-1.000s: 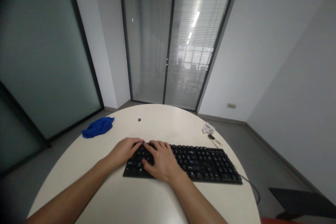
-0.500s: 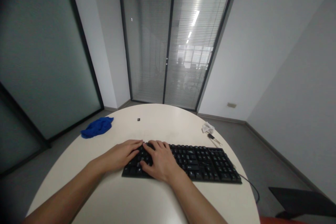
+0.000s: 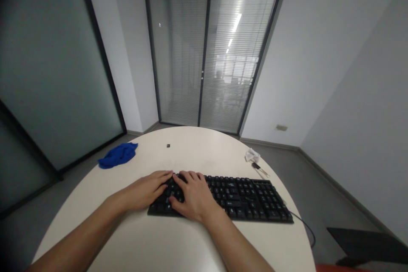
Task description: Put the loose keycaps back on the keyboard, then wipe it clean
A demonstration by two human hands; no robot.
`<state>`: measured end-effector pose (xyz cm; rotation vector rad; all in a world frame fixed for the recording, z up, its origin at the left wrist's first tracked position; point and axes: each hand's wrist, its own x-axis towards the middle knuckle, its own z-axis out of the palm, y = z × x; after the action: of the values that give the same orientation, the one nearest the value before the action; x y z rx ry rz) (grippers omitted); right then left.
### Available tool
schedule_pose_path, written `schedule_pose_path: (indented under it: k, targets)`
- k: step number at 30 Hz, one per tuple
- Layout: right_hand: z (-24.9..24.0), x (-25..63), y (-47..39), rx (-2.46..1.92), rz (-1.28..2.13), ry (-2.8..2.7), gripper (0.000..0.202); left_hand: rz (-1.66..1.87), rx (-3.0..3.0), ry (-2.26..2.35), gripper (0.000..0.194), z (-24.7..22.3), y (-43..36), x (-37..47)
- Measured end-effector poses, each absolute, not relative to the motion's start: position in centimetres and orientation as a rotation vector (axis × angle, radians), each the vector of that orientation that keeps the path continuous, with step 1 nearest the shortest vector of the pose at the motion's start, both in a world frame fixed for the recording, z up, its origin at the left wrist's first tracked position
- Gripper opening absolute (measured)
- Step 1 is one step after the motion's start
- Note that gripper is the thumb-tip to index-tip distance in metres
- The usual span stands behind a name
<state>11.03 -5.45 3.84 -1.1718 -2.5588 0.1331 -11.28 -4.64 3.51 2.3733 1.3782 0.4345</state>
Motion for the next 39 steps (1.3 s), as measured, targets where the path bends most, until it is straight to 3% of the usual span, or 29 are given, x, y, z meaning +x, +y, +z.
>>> schedule_pose_path:
  k: [21,30,34,39]
  targets:
    - [4.1,10.9,-5.6,-1.162,0.133,-2.547,0.062,0.483,2.414,1.424,0.048,3.6,-4.9,-10.8]
    - [3.9,10.9,-5.6,-1.157,0.131,-2.541,0.059,0.462,2.468,1.462,0.038,4.1,-5.2,-10.1]
    - [3.7,11.0,-5.6,-1.151,0.142,-2.525,0.058,0.525,2.493,1.426,0.032,4.1,-4.5,-10.2]
    - [3.4,11.3,-5.4,-1.14,0.165,-2.503,0.057,0.676,2.407,1.443,0.039,3.2,-2.9,-10.9]
